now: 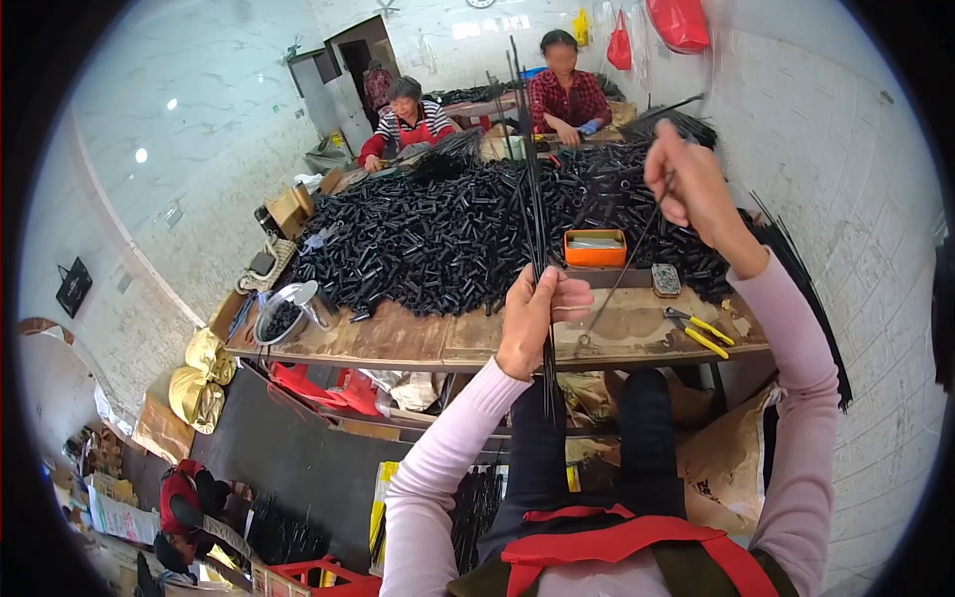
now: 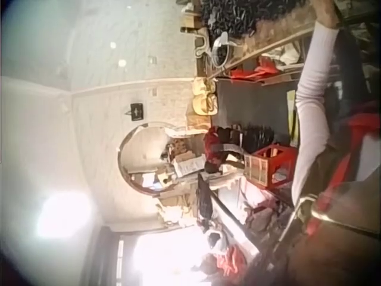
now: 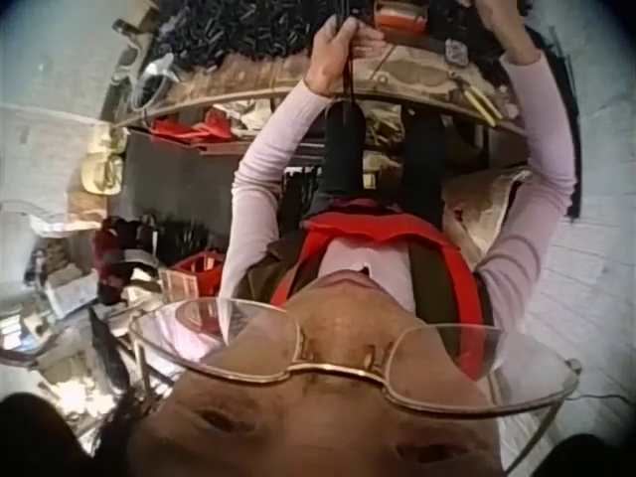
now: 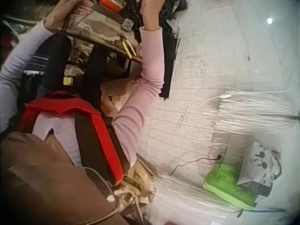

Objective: Processing and cutting bundles of black wires using pliers and an alignment jig at a factory workbench.

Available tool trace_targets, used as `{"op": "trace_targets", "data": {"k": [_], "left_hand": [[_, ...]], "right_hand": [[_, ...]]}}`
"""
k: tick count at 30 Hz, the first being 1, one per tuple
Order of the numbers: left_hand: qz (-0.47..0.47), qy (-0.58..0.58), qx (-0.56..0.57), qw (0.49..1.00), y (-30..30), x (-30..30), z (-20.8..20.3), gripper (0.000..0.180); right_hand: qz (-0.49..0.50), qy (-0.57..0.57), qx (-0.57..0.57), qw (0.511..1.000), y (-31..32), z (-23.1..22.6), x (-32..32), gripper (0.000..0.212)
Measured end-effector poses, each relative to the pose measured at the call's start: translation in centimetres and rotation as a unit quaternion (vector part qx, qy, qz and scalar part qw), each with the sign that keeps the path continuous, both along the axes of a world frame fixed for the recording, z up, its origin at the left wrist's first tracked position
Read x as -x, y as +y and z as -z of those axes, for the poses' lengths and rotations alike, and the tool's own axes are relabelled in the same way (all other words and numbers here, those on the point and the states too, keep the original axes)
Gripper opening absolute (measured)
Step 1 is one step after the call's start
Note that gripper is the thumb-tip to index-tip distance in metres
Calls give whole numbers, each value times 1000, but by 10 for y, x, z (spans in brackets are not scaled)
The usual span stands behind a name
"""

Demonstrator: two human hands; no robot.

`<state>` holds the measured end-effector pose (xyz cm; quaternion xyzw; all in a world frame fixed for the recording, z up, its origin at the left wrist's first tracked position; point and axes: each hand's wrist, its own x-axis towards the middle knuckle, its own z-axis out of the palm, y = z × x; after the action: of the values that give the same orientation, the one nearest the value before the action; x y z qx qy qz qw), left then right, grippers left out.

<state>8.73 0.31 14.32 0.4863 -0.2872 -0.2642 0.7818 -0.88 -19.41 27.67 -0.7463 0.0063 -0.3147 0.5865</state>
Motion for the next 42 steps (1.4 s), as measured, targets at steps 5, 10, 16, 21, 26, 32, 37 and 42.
{"op": "trace_targets", "data": {"k": [5,10,16,21,26,32,37,42], "left_hand": [[19,34,-15,999,-4,27,-11,23],[78,68,-35,994,21,38,-3,26],[147,75,-59,984,22,69,10,31],[314,103,-2,944,29,66,13,63],[308,130,34,942,12,48,-11,60],[291,128,21,948,20,81,-5,54],[233,125,65,962,26,82,-17,47],[194,152,86,965,33,76,-14,43]], "right_hand": [[-95,185,-4,978,5,61,-43,61],[-172,273,-19,946,24,41,-17,57],[-91,55,-136,985,-48,21,-40,56],[-266,10,-238,934,-12,17,-49,39],[-311,65,-234,919,3,28,-15,30],[-206,116,-117,965,8,35,11,32],[-45,182,179,966,13,37,59,31],[-184,321,148,917,60,101,124,27]]}}
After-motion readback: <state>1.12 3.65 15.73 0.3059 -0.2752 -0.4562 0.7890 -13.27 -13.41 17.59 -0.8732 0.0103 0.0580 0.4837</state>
